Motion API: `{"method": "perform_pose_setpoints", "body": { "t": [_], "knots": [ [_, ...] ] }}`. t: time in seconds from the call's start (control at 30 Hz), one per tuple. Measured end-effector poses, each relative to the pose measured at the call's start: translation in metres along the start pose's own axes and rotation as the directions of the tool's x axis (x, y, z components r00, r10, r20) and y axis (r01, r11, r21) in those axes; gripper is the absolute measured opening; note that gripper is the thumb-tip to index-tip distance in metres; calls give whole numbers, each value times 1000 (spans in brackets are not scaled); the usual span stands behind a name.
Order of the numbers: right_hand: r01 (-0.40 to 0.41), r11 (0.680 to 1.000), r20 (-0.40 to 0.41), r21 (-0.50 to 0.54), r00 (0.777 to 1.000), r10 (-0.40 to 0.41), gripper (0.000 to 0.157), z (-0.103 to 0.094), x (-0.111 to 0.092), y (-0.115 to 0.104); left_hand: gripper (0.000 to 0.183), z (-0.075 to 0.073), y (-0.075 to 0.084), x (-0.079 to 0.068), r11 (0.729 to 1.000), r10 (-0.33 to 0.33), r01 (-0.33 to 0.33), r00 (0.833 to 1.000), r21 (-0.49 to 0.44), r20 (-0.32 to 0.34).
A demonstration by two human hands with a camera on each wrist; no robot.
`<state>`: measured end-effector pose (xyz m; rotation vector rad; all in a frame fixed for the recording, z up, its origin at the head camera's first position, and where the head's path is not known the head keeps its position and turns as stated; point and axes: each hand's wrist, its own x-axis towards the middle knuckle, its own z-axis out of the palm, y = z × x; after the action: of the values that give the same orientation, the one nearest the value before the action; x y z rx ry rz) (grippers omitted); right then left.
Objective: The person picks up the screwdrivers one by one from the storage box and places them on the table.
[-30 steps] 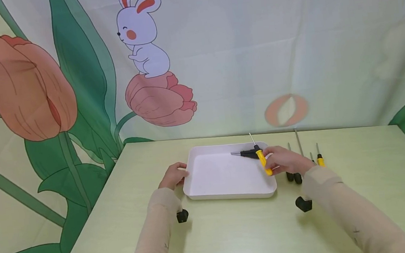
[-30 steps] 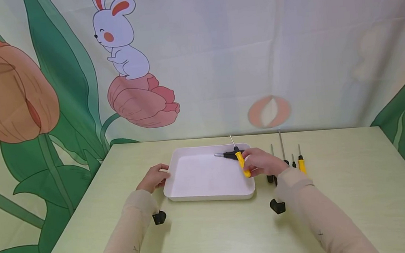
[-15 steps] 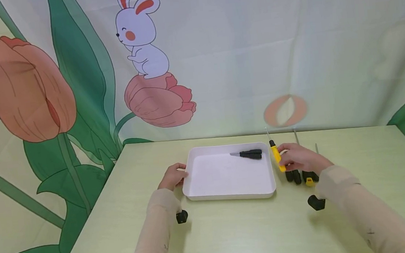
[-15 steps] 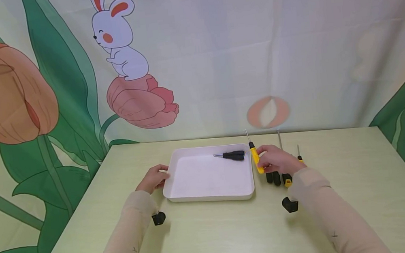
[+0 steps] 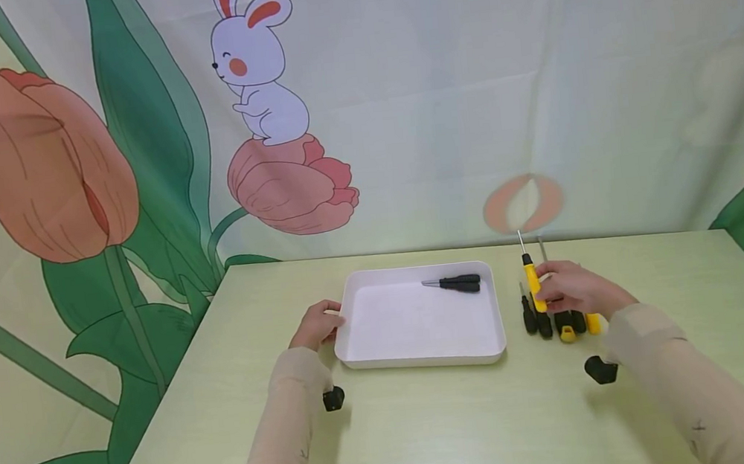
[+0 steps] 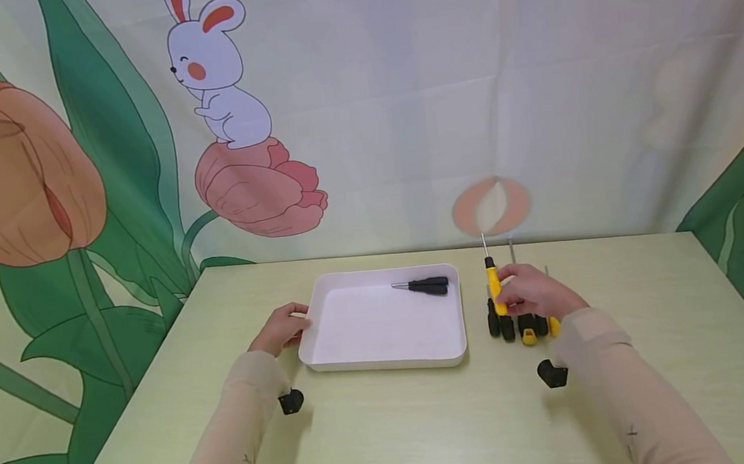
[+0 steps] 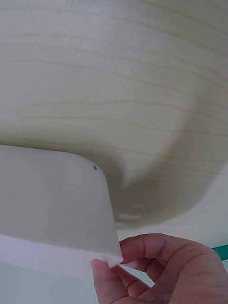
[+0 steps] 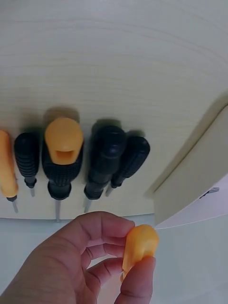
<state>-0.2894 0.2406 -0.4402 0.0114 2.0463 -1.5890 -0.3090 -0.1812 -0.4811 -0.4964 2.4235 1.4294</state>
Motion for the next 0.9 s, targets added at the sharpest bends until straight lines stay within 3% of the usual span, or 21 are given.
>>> {"method": "perform_pose_setpoints", "body": {
  "t": [0.23, 0.53, 0.9],
  "knots": [
    [-21, 999, -30, 35, 999, 22, 51, -16, -3, 7, 28, 0, 1, -1, 1000, 1, -1, 1000, 0, 5],
    [-65, 998, -89, 9, 994, 66, 63, -38, -10, 19, 28, 0, 2, -2, 1000, -3, 3, 1000, 2, 7],
    [-113, 993, -122, 23, 986, 115, 62, -57, -22, 31, 29, 0, 2, -2, 1000, 4, -4, 1000, -2, 11]
  ]
}}
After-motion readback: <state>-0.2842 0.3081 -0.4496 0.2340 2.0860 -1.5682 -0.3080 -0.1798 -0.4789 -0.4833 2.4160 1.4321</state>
